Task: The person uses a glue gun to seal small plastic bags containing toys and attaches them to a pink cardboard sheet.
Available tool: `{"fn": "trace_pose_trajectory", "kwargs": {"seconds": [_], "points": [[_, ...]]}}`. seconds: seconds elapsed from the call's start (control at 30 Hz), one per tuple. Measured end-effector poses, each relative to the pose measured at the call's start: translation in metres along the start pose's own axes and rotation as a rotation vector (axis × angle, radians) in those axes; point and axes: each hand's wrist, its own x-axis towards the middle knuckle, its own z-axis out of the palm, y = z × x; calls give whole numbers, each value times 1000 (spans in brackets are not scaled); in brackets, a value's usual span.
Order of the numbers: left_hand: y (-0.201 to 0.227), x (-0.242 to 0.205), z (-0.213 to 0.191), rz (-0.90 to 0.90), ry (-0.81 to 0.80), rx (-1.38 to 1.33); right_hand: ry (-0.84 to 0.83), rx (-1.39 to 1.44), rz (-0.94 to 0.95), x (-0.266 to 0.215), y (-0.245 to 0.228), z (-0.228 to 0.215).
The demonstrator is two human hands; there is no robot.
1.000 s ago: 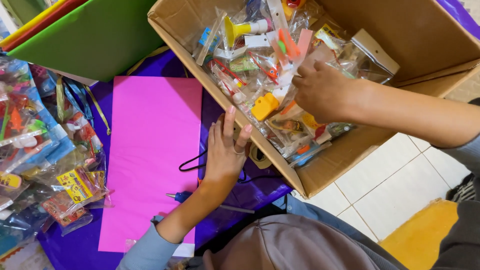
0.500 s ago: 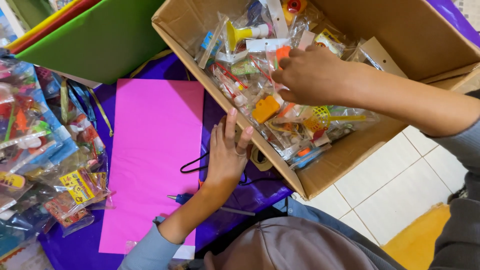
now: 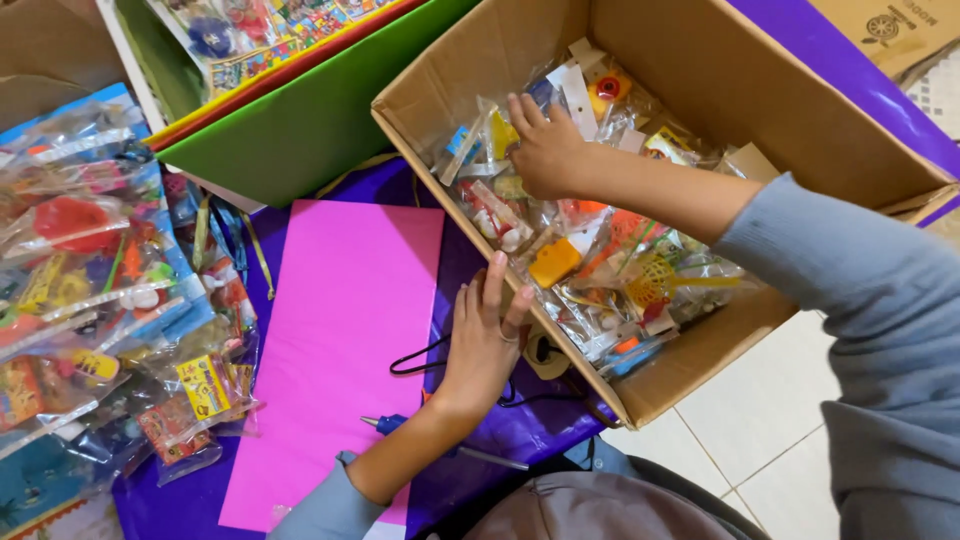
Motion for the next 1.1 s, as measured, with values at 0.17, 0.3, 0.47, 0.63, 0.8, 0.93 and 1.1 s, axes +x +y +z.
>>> {"fn": "trace_pose_trajectory", "kwargs": {"seconds": [0.17,0.3,0.47,0.63,0.8,0.93,1.1], "points": [[-5,-8,16,5,-12,70,97,151,-25,22,-5,41],[-10,-12,30,19,1,112,373,135,-186,28,-5,82],[-10,-11,31,17,11,111,427,100,-230,0,-5,86],[-17,-15,38,24,11,139,310,167,-307,-55,13,37],[-21,-11,25,50,-107,-132,193,433,-428,-148,20,-58],[-6,24,-48,-93,-280,-326,226,579,-446,-190,11,-82],[-7,30,-81,-536,-94,-862,814,398,-548,-200,-2,-57]]}}
